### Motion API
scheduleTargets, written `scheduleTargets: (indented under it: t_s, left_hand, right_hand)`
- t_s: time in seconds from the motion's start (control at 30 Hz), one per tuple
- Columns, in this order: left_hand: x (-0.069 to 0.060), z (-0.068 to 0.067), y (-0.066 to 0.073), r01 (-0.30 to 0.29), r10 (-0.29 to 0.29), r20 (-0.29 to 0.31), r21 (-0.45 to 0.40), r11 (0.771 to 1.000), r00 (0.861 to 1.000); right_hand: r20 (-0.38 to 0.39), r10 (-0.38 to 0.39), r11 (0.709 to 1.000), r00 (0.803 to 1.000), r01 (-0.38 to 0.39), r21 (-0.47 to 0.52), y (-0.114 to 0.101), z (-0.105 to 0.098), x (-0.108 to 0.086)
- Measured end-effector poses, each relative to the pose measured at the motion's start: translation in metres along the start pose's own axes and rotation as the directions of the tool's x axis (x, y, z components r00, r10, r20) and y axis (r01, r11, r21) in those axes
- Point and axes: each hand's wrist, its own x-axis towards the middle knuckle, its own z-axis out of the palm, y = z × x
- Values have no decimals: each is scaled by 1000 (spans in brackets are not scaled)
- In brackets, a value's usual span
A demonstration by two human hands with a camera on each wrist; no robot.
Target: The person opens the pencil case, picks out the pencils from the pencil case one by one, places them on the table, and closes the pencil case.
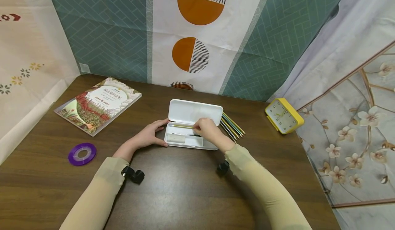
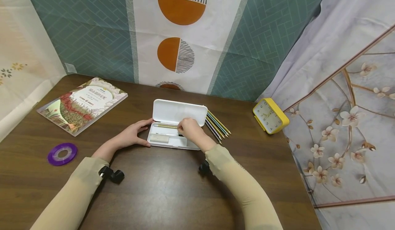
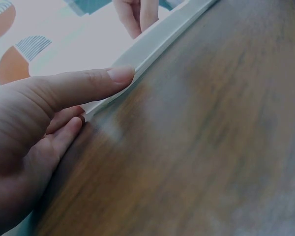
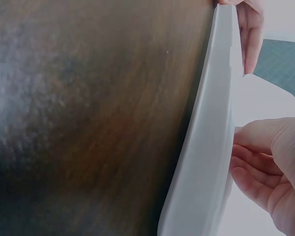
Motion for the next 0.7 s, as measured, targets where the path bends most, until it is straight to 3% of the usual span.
scheduleTargets:
  t_s: [0.7]
  left_hand:
    - [0,1,-1,4,-4,-2,3,1000,1000]
  right_hand:
    - [-7,-52,998,999,52,-28,2,4,1]
